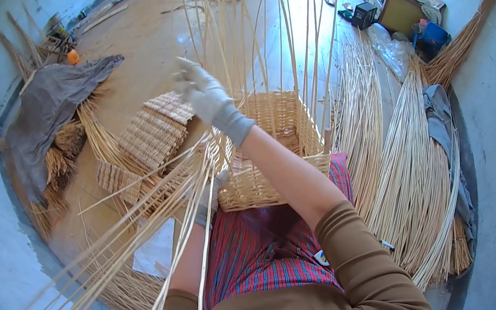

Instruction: Weaving a rectangular wicker basket, measuring dimensions with a tape measure, and trimming excess material with shears.

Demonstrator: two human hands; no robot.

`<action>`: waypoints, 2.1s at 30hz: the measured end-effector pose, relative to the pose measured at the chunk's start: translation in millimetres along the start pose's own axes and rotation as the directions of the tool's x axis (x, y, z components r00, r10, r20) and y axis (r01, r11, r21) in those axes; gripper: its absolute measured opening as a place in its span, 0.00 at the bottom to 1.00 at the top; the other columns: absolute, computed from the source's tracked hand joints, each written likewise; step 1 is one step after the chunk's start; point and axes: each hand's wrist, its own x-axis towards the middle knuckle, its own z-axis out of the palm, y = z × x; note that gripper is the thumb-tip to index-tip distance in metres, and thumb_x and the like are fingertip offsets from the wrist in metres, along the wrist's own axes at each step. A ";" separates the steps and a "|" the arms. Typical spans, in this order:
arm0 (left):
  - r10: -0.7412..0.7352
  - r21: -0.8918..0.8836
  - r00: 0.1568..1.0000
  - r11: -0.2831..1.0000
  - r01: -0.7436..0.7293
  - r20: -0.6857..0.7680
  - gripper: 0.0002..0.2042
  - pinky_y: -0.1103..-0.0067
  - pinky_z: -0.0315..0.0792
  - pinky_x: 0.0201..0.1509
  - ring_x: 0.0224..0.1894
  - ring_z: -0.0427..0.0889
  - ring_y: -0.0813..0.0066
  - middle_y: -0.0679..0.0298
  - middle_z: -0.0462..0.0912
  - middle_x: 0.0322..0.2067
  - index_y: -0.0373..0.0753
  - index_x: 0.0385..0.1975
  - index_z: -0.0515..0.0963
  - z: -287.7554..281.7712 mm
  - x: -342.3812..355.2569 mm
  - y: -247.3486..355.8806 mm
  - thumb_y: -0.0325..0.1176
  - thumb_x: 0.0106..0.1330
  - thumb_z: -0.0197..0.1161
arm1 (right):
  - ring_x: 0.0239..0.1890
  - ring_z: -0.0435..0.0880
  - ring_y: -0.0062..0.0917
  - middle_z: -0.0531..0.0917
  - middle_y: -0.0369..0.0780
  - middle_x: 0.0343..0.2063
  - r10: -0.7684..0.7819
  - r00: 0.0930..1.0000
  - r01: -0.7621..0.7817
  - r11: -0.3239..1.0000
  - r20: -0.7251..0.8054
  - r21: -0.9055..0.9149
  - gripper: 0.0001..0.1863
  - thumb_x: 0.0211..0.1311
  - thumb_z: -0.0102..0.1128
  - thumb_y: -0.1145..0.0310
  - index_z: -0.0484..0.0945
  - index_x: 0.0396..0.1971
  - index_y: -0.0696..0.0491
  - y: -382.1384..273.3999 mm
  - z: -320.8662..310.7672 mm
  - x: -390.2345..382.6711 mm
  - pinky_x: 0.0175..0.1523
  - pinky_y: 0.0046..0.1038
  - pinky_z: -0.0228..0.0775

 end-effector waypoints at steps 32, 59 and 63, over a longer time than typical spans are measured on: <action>-0.058 0.015 0.998 0.998 0.058 -0.004 0.29 0.74 0.72 0.60 0.53 0.78 0.69 0.57 0.80 0.53 0.28 0.62 0.71 3.7 -7.7 6.3 0.40 0.66 0.69 | 0.25 0.77 0.25 0.77 0.38 0.21 -0.552 0.638 0.531 -0.189 0.536 -0.826 0.13 0.57 0.65 0.61 0.80 0.21 0.54 -66.1 35.8 41.2 0.27 0.30 0.73; -0.299 -0.017 0.952 0.954 0.300 0.061 0.32 0.72 0.68 0.65 0.58 0.77 0.62 0.51 0.79 0.56 0.29 0.62 0.73 -3.9 12.0 -34.8 0.42 0.61 0.70 | 0.22 0.66 0.18 0.70 0.32 0.21 -0.133 0.864 0.026 0.975 -0.485 -0.222 0.18 0.79 0.46 0.52 0.72 0.33 0.50 35.2 -88.9 -167.5 0.27 0.25 0.58; -0.174 -0.055 0.981 0.982 0.179 0.082 0.21 0.74 0.77 0.54 0.46 0.83 0.69 0.58 0.84 0.46 0.31 0.52 0.80 -5.4 17.3 -43.3 0.42 0.68 0.63 | 0.28 0.77 0.28 0.75 0.36 0.25 -0.005 0.892 0.173 0.928 -0.452 0.330 0.17 0.78 0.47 0.53 0.73 0.37 0.51 22.2 -118.6 -207.3 0.41 0.40 0.76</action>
